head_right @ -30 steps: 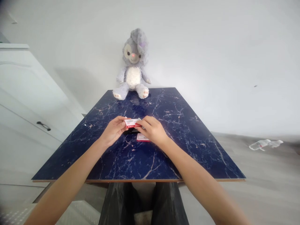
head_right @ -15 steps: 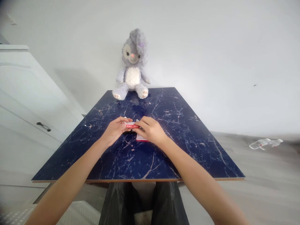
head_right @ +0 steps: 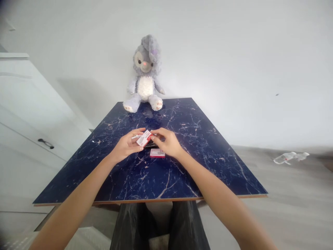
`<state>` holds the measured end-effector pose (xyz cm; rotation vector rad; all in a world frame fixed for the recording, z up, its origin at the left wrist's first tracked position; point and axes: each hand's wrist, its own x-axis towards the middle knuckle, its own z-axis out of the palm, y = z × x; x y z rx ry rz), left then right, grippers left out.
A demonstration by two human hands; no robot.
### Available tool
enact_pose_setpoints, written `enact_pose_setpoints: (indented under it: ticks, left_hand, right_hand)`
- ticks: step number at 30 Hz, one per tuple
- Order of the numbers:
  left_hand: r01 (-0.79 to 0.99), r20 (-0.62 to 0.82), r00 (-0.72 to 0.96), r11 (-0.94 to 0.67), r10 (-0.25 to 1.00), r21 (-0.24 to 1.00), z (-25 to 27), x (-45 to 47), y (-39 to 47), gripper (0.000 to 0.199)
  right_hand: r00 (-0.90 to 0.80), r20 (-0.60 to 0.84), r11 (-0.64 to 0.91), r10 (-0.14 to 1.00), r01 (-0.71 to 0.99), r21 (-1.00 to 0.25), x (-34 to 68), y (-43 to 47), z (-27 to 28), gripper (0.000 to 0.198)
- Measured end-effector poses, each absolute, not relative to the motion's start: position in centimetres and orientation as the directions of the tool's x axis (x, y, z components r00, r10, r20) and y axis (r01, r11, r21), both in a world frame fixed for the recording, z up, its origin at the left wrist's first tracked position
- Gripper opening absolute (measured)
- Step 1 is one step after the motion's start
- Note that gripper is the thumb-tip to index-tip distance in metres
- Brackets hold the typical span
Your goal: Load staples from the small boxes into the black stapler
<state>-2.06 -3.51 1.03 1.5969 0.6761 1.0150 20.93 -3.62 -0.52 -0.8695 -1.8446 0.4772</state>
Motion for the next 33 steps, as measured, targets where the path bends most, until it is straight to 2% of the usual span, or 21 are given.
enact_pose_setpoints:
  ticks: [3,6,10,15,18,21,24,27,29,33]
  left_hand:
    - [-0.036,0.245,0.484,-0.261,0.84,0.965,0.6,-1.8,-3.5,0.057]
    - [-0.018,0.243,0.489,-0.269,0.838,0.963,0.2,-1.7,-3.5,0.053]
    - [0.013,0.252,0.493,-0.297,0.833,0.955,0.7,-2.1,-3.6,0.046]
    - [0.265,0.063,0.617,-0.283,0.784,0.922,2.2,-4.0,-3.4,0.04]
    - [0.354,0.006,0.635,-0.298,0.773,0.886,2.2,-4.7,-2.9,0.035]
    - [0.428,0.121,0.55,-0.403,0.826,0.809,1.6,-4.9,-2.5,0.03]
    - [0.548,0.293,0.432,-0.507,0.853,0.665,1.3,-4.9,-2.2,0.026]
    - [0.692,0.388,0.33,-0.5,0.861,0.521,1.3,-5.1,-1.9,0.028]
    - [0.734,0.408,0.333,-0.505,0.85,0.455,1.2,-5.2,-1.7,0.032]
    - [0.717,0.34,0.494,-0.596,0.8,0.361,0.3,-4.8,-1.3,0.042]
  right_hand:
    - [-0.281,0.695,0.736,0.662,0.418,-0.532,20.9,-4.1,0.0,0.022]
    - [-0.314,0.704,0.759,0.638,0.409,-0.506,21.0,-4.3,0.3,0.02]
    - [-0.219,0.646,0.678,0.731,0.341,-0.652,21.3,-3.8,-0.2,0.018]
    - [0.02,0.518,0.475,0.855,0.367,-0.799,22.7,-1.9,-1.2,0.023]
    - [-0.009,0.424,0.398,0.906,0.363,-0.842,23.7,-0.8,-1.6,0.024]
    - [-0.096,0.34,0.35,0.936,0.378,-0.857,24.4,-0.2,-1.6,0.025]
    - [-0.131,0.308,0.334,0.942,0.45,-0.828,25.0,-0.2,-1.3,0.026]
    - [-0.165,0.285,0.329,0.944,0.54,-0.775,25.3,-0.4,-1.0,0.026]
    - [-0.212,0.252,0.329,0.944,0.57,-0.753,25.4,-0.5,-1.0,0.024]
    - [-0.32,0.185,0.348,0.929,0.588,-0.73,25.4,-0.3,-1.4,0.025]
